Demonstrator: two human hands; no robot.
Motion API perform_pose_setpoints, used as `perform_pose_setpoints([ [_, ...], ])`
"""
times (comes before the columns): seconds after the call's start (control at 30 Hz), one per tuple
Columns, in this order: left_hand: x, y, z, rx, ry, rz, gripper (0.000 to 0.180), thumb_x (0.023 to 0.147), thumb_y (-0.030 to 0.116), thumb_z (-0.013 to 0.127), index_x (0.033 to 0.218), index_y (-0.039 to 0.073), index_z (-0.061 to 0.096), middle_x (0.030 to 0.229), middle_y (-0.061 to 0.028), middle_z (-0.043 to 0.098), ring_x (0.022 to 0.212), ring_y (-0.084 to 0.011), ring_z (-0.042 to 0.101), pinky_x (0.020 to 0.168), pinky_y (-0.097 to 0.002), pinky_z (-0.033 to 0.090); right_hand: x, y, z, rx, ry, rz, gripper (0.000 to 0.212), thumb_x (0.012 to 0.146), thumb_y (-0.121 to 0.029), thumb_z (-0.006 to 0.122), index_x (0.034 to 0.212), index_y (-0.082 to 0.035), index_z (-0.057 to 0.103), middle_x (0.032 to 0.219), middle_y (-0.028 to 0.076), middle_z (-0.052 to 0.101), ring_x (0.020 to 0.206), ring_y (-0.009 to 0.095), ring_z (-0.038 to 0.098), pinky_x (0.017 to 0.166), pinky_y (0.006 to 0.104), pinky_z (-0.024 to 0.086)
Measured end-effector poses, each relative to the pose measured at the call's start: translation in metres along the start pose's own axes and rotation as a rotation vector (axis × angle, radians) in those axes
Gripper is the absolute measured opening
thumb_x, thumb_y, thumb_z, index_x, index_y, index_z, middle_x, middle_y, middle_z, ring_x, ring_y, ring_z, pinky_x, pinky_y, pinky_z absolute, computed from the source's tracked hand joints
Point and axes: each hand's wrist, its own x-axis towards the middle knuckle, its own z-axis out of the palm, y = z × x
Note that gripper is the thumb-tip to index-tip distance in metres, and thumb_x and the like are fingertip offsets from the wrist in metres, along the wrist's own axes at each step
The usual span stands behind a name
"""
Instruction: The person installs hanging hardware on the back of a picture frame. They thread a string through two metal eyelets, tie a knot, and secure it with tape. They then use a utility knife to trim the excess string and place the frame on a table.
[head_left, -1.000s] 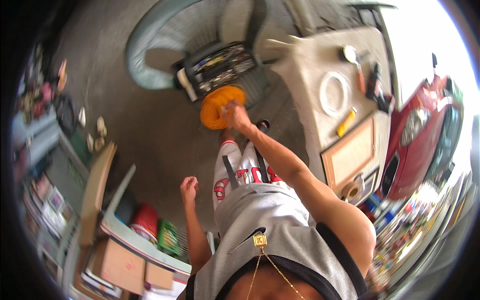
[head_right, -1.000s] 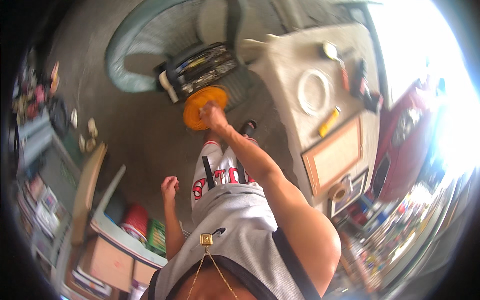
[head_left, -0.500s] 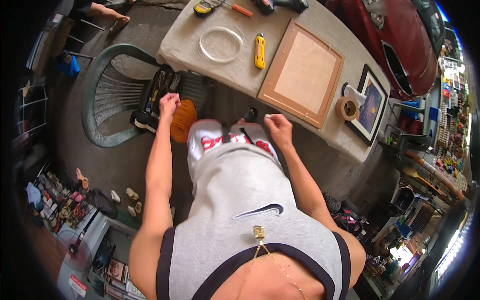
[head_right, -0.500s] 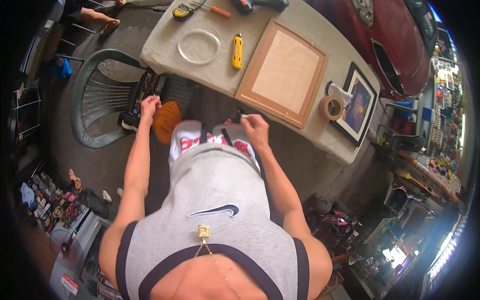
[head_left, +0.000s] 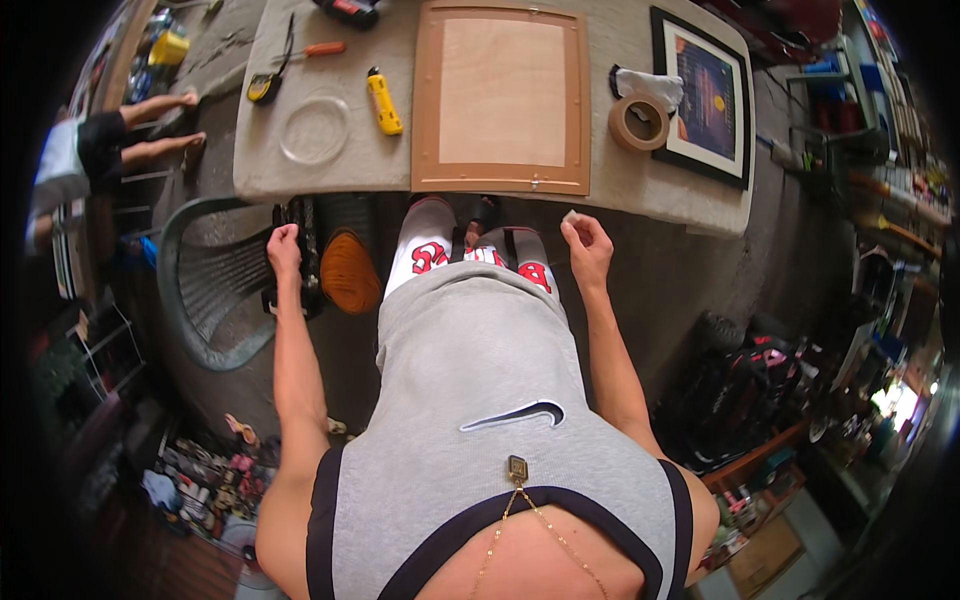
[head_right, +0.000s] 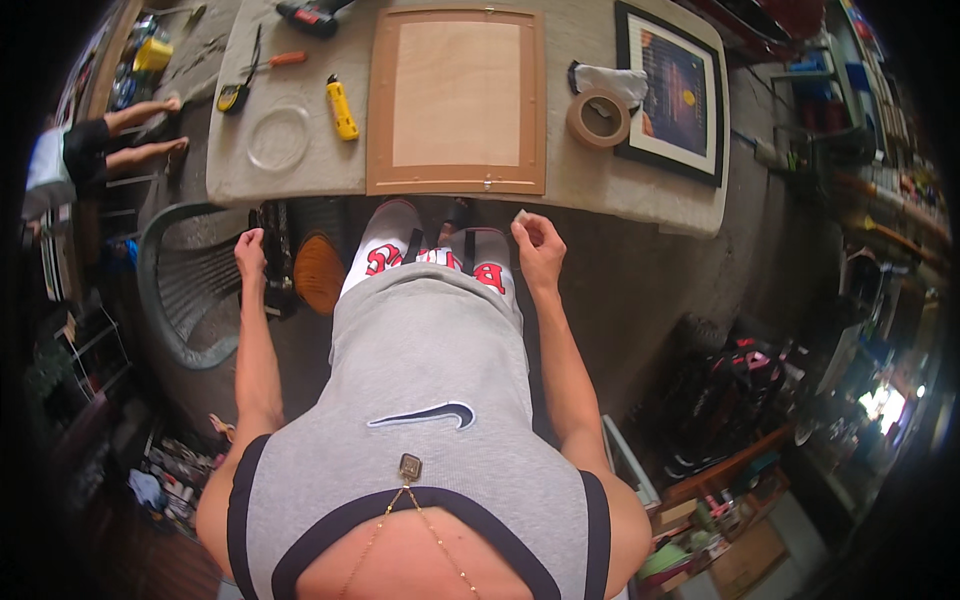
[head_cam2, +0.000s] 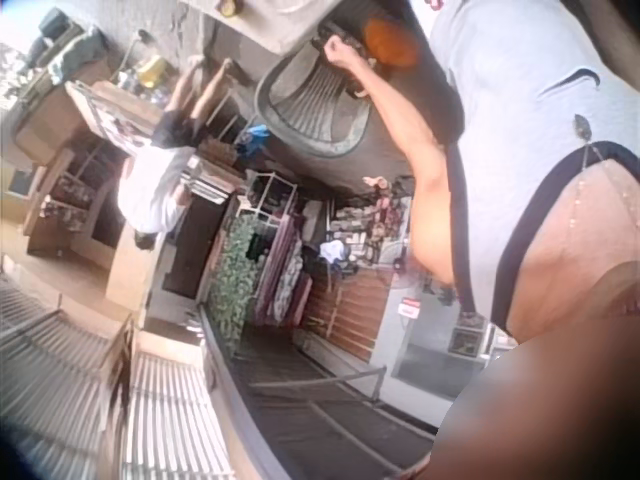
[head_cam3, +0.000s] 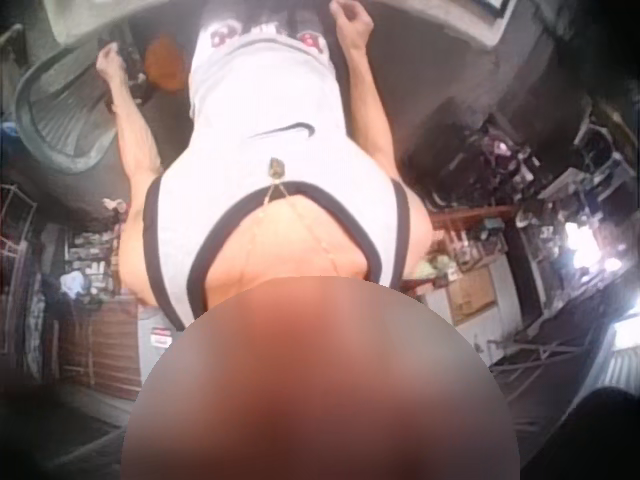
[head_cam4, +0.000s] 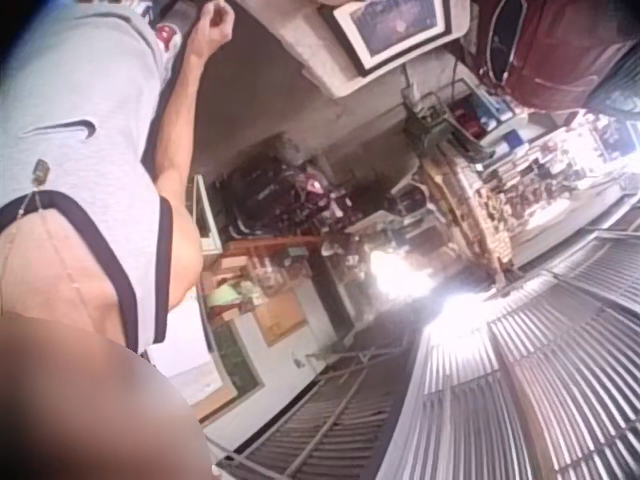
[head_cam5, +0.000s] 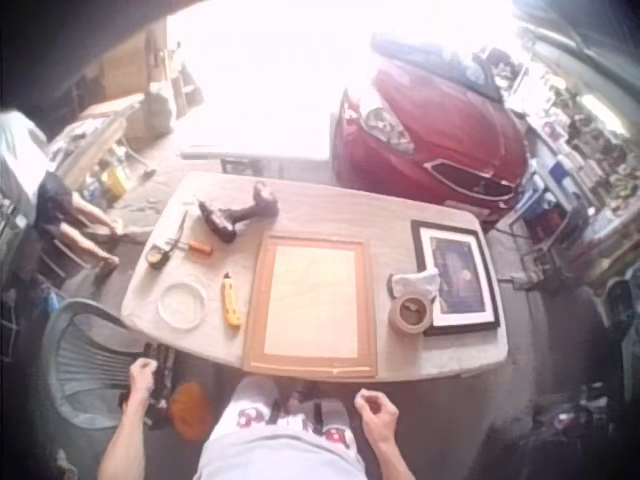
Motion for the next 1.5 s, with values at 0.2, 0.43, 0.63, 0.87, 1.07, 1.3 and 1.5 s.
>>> perform_pose_setpoints([
  [0.2, -0.037, 0.115, 0.077, 0.058, -0.270, 0.497, 0.021, 0.087, 0.021, 0.068, 0.094, 0.001, 0.068, 0.073, -0.0007, 0.062, 0.066, -0.0086, 0.054, 0.065, -0.0253, 0.047, 0.042, -0.033, 0.050, -0.106, 0.126, -0.103, 0.041, 0.078, -0.011, 0.073, 0.115, -0.005, 0.056, 0.085, 0.009, 0.067, 0.075, 0.018, 0.066, 0.072, 0.0322, 0.053],
  [0.43, 0.007, 0.210, 0.100, 0.225, -0.298, 0.895, 0.016, 0.086, 0.017, 0.066, 0.092, 0.002, 0.068, 0.075, -0.0041, 0.061, 0.068, -0.0121, 0.060, 0.066, -0.0280, 0.049, 0.090, -0.050, 0.104, -0.458, 0.202, -0.145, 0.055, 0.075, -0.005, 0.067, 0.124, -0.008, 0.044, 0.080, 0.013, 0.064, 0.072, 0.032, 0.064, 0.068, 0.0428, 0.051],
  [0.63, -0.027, 0.277, 0.213, -0.014, -0.827, 0.868, 0.012, 0.090, 0.013, 0.059, 0.098, 0.004, 0.060, 0.074, -0.0030, 0.058, 0.067, -0.0103, 0.054, 0.063, -0.0270, 0.046, 0.099, -0.046, 0.122, -0.464, 0.295, -0.066, 0.053, 0.075, 0.001, 0.057, 0.125, -0.005, 0.040, 0.074, 0.013, 0.063, 0.073, 0.035, 0.064, 0.068, 0.0460, 0.050],
  [0.87, -0.100, 0.307, 0.313, 0.305, -1.392, 1.307, 0.028, 0.083, 0.027, 0.069, 0.109, 0.016, 0.068, 0.079, -0.0064, 0.055, 0.074, -0.0190, 0.057, 0.064, -0.0355, 0.045, 0.096, -0.044, 0.137, -0.519, 0.498, -0.162, 0.053, 0.076, -0.001, 0.058, 0.126, -0.005, 0.039, 0.070, 0.010, 0.064, 0.065, 0.034, 0.065, 0.061, 0.0441, 0.050],
  [1.07, -0.101, 0.322, 0.346, 0.692, -1.541, 1.622, 0.021, 0.076, 0.032, 0.073, 0.091, 0.018, 0.075, 0.086, -0.0088, 0.051, 0.075, -0.0255, 0.057, 0.064, -0.0377, 0.046, 0.093, -0.047, 0.144, -0.448, 0.552, -0.079, 0.051, 0.081, 0.000, 0.058, 0.127, -0.004, 0.037, 0.071, 0.013, 0.061, 0.067, 0.034, 0.063, 0.061, 0.0444, 0.049],
  [1.3, -0.108, 0.325, 0.364, 0.664, -1.659, 1.864, 0.017, 0.075, 0.026, 0.069, 0.074, 0.009, 0.070, 0.094, -0.0076, 0.051, 0.092, -0.0229, 0.057, 0.068, -0.0382, 0.048, 0.091, -0.049, 0.144, -0.360, 0.598, -0.034, 0.051, 0.078, 0.002, 0.062, 0.125, -0.003, 0.041, 0.076, 0.014, 0.061, 0.073, 0.033, 0.062, 0.068, 0.0427, 0.049],
  [1.5, -0.104, 0.329, 0.382, 0.711, -1.812, 1.928, 0.011, 0.077, 0.022, 0.069, 0.078, 0.010, 0.068, 0.096, -0.0057, 0.049, 0.096, -0.0226, 0.055, 0.070, -0.0361, 0.046, 0.067, -0.066, 0.157, 0.236, 0.722, 0.339, 0.024, 0.086, -0.011, 0.066, 0.105, -0.001, 0.057, 0.081, 0.005, 0.064, 0.074, 0.015, 0.061, 0.065, 0.0288, 0.049],
])
